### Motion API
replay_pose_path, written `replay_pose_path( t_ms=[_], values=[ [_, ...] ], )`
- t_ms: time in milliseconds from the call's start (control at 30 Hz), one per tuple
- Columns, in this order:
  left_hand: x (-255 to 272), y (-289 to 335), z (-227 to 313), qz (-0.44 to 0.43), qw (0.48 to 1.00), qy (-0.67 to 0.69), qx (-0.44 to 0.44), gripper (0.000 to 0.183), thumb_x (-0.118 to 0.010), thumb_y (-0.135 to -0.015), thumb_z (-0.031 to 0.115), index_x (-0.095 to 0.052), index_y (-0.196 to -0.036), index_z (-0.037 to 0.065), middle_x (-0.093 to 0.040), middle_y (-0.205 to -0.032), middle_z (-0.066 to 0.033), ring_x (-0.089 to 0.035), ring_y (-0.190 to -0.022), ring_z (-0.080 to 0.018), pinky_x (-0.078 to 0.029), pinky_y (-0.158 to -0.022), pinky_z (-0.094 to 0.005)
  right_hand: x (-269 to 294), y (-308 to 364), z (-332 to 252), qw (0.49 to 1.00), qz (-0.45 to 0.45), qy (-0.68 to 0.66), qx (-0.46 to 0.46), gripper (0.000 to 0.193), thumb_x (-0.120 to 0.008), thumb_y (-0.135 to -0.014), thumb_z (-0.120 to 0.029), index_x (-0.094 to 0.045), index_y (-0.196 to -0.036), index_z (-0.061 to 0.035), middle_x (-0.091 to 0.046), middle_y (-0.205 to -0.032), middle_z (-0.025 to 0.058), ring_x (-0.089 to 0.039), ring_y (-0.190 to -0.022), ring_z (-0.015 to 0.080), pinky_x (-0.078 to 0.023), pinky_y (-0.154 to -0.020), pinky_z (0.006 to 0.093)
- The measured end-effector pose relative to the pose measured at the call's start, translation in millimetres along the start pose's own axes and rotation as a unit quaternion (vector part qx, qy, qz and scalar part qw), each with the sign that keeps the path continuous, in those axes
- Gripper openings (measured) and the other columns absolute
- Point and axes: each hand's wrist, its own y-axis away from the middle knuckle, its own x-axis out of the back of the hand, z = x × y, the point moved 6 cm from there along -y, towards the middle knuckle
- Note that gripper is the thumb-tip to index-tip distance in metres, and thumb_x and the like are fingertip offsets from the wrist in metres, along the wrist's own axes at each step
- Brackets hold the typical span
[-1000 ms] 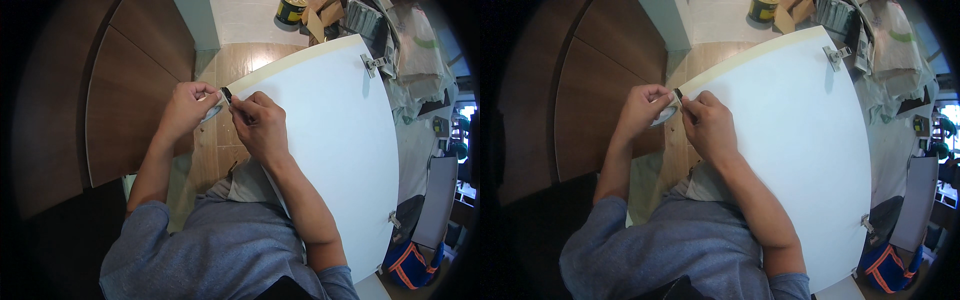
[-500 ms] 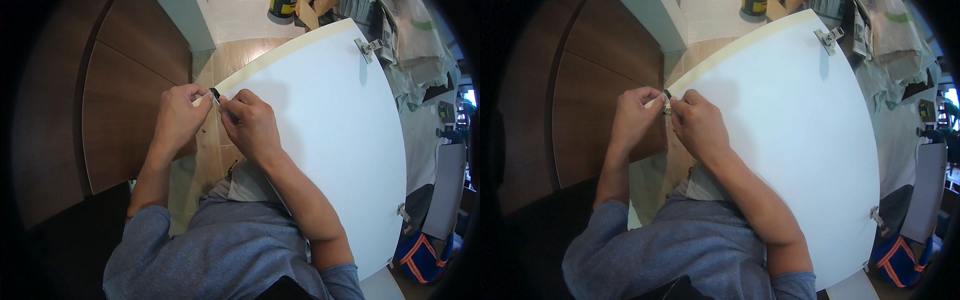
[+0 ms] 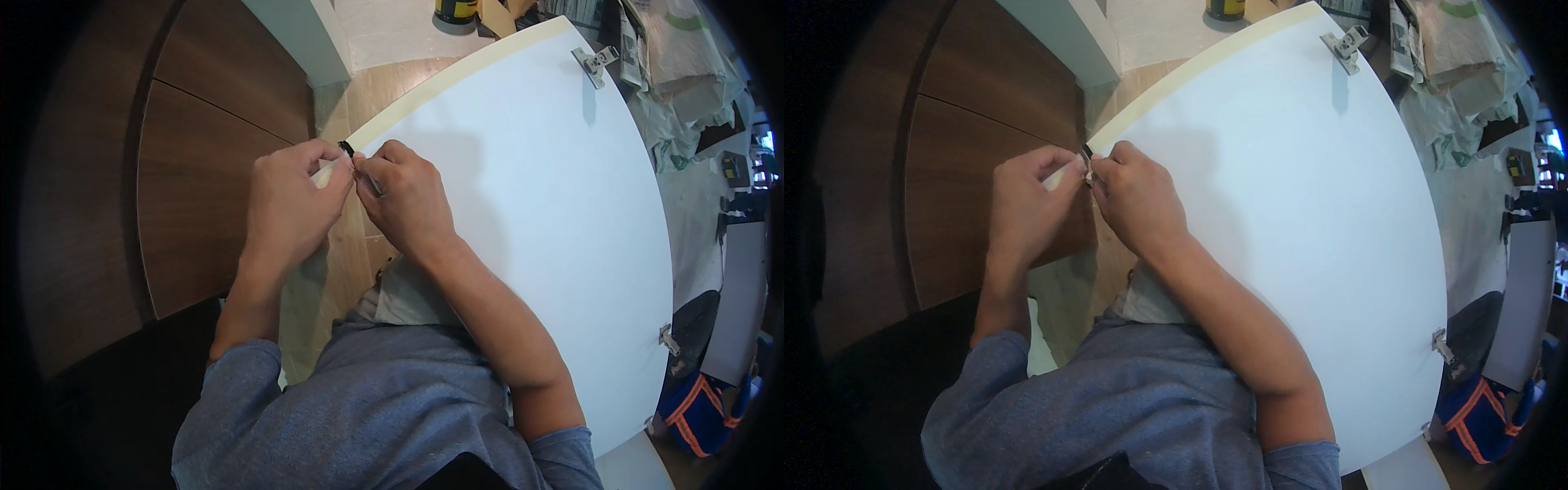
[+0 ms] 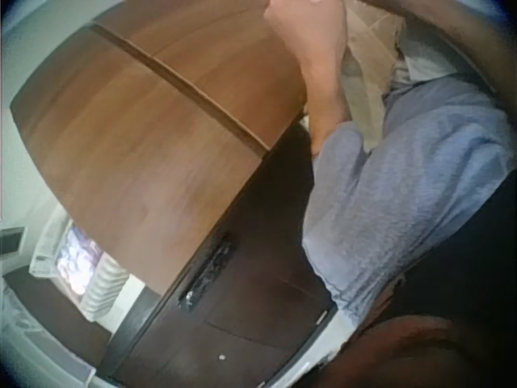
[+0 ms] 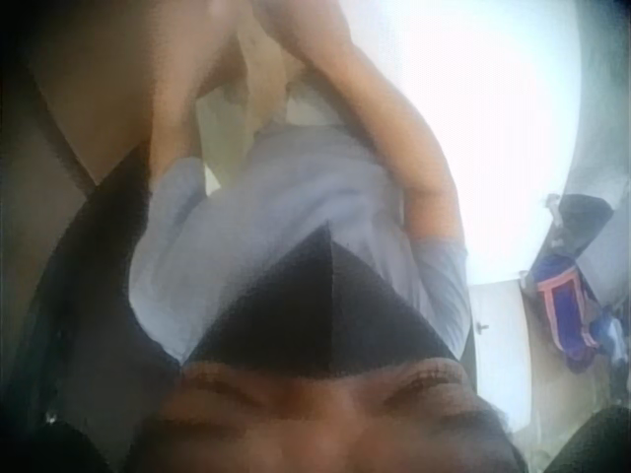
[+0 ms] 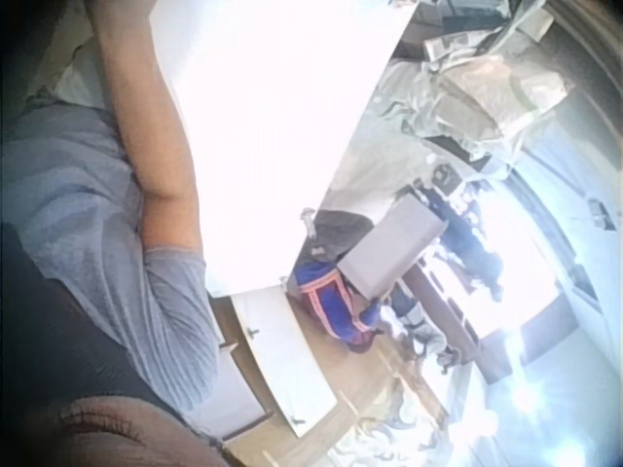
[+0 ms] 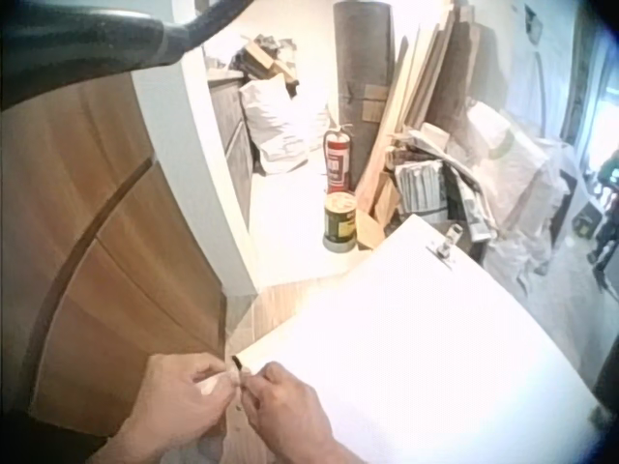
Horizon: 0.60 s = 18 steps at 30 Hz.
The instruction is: The person handles a white cabinet door, wipes its surface with a cloth, and applies masking tape along the edges. The person then uses a utility knife to cut the tape.
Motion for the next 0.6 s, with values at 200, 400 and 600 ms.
replay_pose_path(
  t_ms=[200, 400, 600],
  values=[
    [35.7, -11.5, -19.5, 0.043, 0.999, -0.015, 0.017, 0.027, -0.07, -0.097, 0.016, -0.073, -0.114, -0.004, -0.076, -0.092, -0.0155, -0.073, -0.084, -0.0185, -0.055, -0.078, -0.0317, 16.6, -6.8, 20.0, 0.943, 0.029, -0.3, -0.14, 0.028, -0.068, -0.094, 0.001, -0.073, -0.122, -0.0006, -0.068, -0.089, 0.0087, -0.071, -0.076, 0.0178, -0.058, -0.071, 0.0316],
    [7.0, -15.0, -68.9, -0.005, 0.997, 0.025, 0.076, 0.045, -0.066, -0.102, 0.014, -0.06, -0.145, 0.001, -0.074, -0.106, -0.0125, -0.067, -0.09, -0.0113, -0.053, -0.08, -0.0274, 17.4, -8.8, 24.4, 0.904, 0.06, -0.398, -0.142, 0.028, -0.058, -0.103, 0.001, -0.064, -0.13, 0.0046, -0.06, -0.098, 0.0077, -0.069, -0.082, 0.0138, -0.059, -0.073, 0.0276],
    [-21.1, -28.8, -88.5, 0.055, 0.931, 0.358, 0.051, 0.04, -0.066, -0.103, 0.016, -0.064, -0.139, 0.001, -0.071, -0.107, -0.0062, -0.061, -0.083, -0.0092, -0.052, -0.079, -0.0265, 14.3, -8.2, 30.1, 0.903, 0.059, -0.401, -0.141, 0.023, -0.054, -0.105, 0.0, -0.06, -0.127, 0.0047, -0.057, -0.1, 0.0089, -0.065, -0.078, 0.0128, -0.056, -0.07, 0.028]
  ],
)
